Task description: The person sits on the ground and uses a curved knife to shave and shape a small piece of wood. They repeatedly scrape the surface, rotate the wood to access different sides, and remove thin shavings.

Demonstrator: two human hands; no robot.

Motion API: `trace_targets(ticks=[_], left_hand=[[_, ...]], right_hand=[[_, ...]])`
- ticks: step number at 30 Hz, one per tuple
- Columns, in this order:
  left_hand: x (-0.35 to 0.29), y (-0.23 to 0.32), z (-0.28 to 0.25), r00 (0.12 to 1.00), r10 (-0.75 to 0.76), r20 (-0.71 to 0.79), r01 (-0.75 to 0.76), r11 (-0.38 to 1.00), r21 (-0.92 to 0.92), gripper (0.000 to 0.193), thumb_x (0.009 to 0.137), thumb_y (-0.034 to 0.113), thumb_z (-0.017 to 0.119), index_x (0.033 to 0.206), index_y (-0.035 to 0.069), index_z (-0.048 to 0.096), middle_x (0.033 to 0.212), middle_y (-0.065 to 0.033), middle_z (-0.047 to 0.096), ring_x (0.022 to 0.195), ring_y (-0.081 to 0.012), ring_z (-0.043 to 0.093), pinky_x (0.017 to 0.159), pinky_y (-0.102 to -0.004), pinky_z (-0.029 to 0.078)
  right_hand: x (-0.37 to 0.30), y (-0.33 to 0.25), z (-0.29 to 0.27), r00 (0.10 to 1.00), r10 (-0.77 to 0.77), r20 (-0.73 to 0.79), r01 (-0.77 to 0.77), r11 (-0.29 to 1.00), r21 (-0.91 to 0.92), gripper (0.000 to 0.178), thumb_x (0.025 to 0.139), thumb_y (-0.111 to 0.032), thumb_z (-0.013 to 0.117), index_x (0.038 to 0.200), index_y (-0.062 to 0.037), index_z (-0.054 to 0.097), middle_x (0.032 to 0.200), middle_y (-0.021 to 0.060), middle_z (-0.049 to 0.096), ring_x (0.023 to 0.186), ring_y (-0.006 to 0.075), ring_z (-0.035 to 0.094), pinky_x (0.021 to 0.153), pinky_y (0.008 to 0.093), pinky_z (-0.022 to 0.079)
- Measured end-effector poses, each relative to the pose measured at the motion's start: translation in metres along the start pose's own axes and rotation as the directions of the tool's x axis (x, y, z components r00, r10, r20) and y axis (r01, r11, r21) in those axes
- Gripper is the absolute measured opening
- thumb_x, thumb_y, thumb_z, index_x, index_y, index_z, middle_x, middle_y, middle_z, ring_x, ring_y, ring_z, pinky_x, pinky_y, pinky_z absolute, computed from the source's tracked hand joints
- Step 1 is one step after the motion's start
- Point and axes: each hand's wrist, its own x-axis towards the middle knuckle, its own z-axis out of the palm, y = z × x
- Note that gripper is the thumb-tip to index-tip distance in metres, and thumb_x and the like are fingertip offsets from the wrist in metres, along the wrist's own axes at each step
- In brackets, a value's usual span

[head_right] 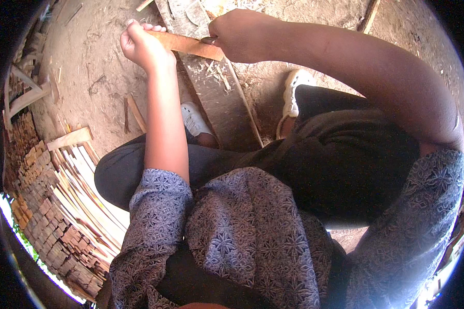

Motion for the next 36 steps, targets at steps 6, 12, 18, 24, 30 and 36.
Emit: trace_targets(ticks=[6,12,18,24,30,36], left_hand=[[0.006,0.002,-0.001,0.989,-0.066,-0.133,0.057,0.996,-0.069,0.012,0.098,0.015,0.053,0.093,0.007,0.046,0.071,-0.0030,0.050,0.056,-0.0131,0.048,0.051,-0.0291,0.046],[0.010,0.002,-0.013,0.980,-0.099,-0.172,0.084,0.992,-0.093,0.017,0.093,0.013,0.055,0.105,0.005,0.046,0.073,-0.0053,0.050,0.057,-0.0160,0.049,0.053,-0.0334,0.048],[0.014,0.000,-0.017,0.992,-0.098,-0.079,0.090,0.991,-0.099,0.016,0.091,0.014,0.054,0.103,0.006,0.046,0.072,-0.0052,0.048,0.057,-0.0176,0.049,0.055,-0.0366,0.048],[0.013,0.002,-0.021,0.975,-0.177,0.136,0.197,0.968,-0.155,0.016,0.090,0.021,0.055,0.080,0.012,0.045,0.066,-0.0021,0.046,0.059,-0.0163,0.047,0.061,-0.0372,0.044],[0.030,-0.009,-0.038,0.934,-0.187,0.306,0.271,0.927,-0.261,0.011,0.087,0.018,0.055,0.084,0.012,0.047,0.065,-0.0048,0.049,0.056,-0.0192,0.049,0.055,-0.0362,0.046],[0.034,-0.008,-0.040,0.879,-0.171,0.445,0.307,0.917,-0.255,0.011,0.087,0.019,0.052,0.081,0.012,0.046,0.064,-0.0048,0.048,0.057,-0.0192,0.048,0.056,-0.0365,0.045]], right_hand=[[0.006,0.007,0.016,0.994,-0.073,-0.082,0.070,0.997,-0.044,0.024,0.102,-0.016,0.053,0.119,-0.0021,0.064,0.091,0.0211,0.072,0.081,0.0366,0.071,0.077,0.0447,0.057],[0.022,-0.008,0.013,1.000,-0.018,-0.003,0.018,0.999,-0.040,0.022,0.091,-0.008,0.060,0.111,-0.0019,0.068,0.097,0.0212,0.071,0.097,0.0359,0.071,0.084,0.0459,0.057],[0.031,-0.002,0.014,0.990,-0.136,-0.021,0.132,0.981,-0.139,0.025,0.102,-0.016,0.054,0.118,0.0004,0.065,0.094,0.0221,0.072,0.090,0.0362,0.072,0.083,0.0452,0.057],[0.032,-0.002,-0.023,0.984,-0.042,0.175,0.035,0.999,0.040,0.030,0.101,-0.020,0.053,0.122,-0.0007,0.065,0.101,0.0204,0.070,0.098,0.0325,0.068,0.086,0.0433,0.053],[0.035,0.012,-0.041,0.942,-0.097,0.322,0.044,0.984,0.170,0.033,0.100,-0.023,0.054,0.124,-0.0027,0.066,0.115,0.0223,0.068,0.112,0.0351,0.064,0.097,0.0446,0.049],[0.040,0.033,-0.035,0.922,-0.117,0.368,-0.011,0.945,0.327,0.035,0.099,-0.024,0.056,0.125,-0.0024,0.065,0.101,0.0148,0.072,0.097,0.0253,0.068,0.085,0.0384,0.052]])
